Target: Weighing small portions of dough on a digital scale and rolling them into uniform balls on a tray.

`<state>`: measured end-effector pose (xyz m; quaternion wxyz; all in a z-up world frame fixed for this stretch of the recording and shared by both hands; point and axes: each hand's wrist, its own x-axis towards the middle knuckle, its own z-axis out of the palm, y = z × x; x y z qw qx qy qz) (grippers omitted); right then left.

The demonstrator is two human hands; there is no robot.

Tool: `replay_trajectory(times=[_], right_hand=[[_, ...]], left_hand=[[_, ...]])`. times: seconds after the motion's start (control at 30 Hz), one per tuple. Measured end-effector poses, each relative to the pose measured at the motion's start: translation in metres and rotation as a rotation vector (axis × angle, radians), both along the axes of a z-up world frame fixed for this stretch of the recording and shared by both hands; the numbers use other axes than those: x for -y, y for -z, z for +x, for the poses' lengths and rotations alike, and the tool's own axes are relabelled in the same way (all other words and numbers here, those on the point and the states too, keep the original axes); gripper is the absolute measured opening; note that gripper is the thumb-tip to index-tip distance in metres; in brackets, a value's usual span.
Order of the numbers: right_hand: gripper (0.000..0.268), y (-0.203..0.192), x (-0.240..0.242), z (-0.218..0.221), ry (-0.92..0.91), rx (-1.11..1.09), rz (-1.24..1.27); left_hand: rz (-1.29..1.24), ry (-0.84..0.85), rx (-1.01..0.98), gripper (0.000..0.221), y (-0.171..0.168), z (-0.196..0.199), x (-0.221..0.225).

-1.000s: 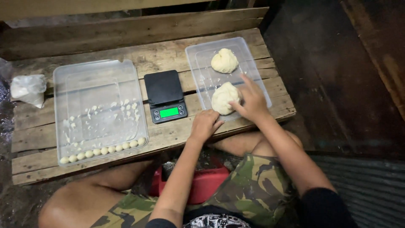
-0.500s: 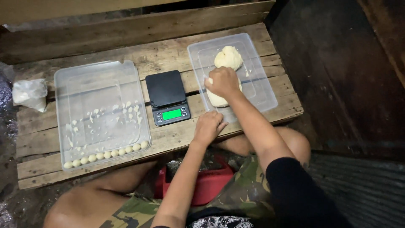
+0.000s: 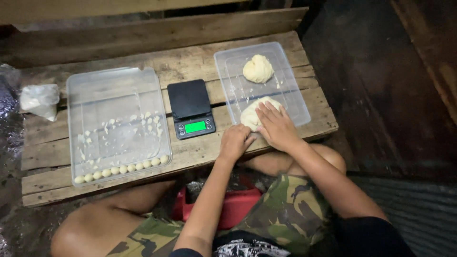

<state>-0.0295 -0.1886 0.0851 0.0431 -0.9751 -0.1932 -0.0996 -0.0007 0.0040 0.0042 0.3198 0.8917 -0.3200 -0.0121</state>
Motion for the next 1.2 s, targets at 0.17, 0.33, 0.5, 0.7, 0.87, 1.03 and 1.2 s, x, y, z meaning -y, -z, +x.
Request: replay_trajectory(times=[0.17,0.33,0.5,0.7,0.87,1.03,1.2], right_hand=[[0.051,-0.018,-0.022,0.033,-0.135,0.255,0.021],[0.062,0.019,-0.043,0.086,-0.062,-0.021,-0.129],[0.073,0.001,-0.062,0.136,0.065,-0.168,-0.156],[0.073,0.025,-0.054,0.122,0.204,0.164,0.038],[0.062,0.068,-0.018,0.057,0.09,0.188,0.103],[0.067,0.009,-0.015,-0.016,0.055,-0.074,0.126],[0.067,0.005,0.0,-0.046,-0.021,-0.176,0.129]], left_hand=[[-0.011,0.032,0.012,0.026,0.007,0.0,-0.001],[0.003,0.002,0.03,0.026,0.009,-0.003,0.004],[0.005,-0.033,0.07,0.025,0.01,-0.002,0.003],[-0.021,-0.034,0.062,0.023,0.006,-0.001,0.0],[-0.053,-0.072,0.018,0.025,0.0,-0.007,0.001],[-0.038,-0.088,-0.008,0.025,-0.001,-0.008,0.0],[-0.046,-0.093,-0.006,0.026,-0.007,-0.008,-0.001]])
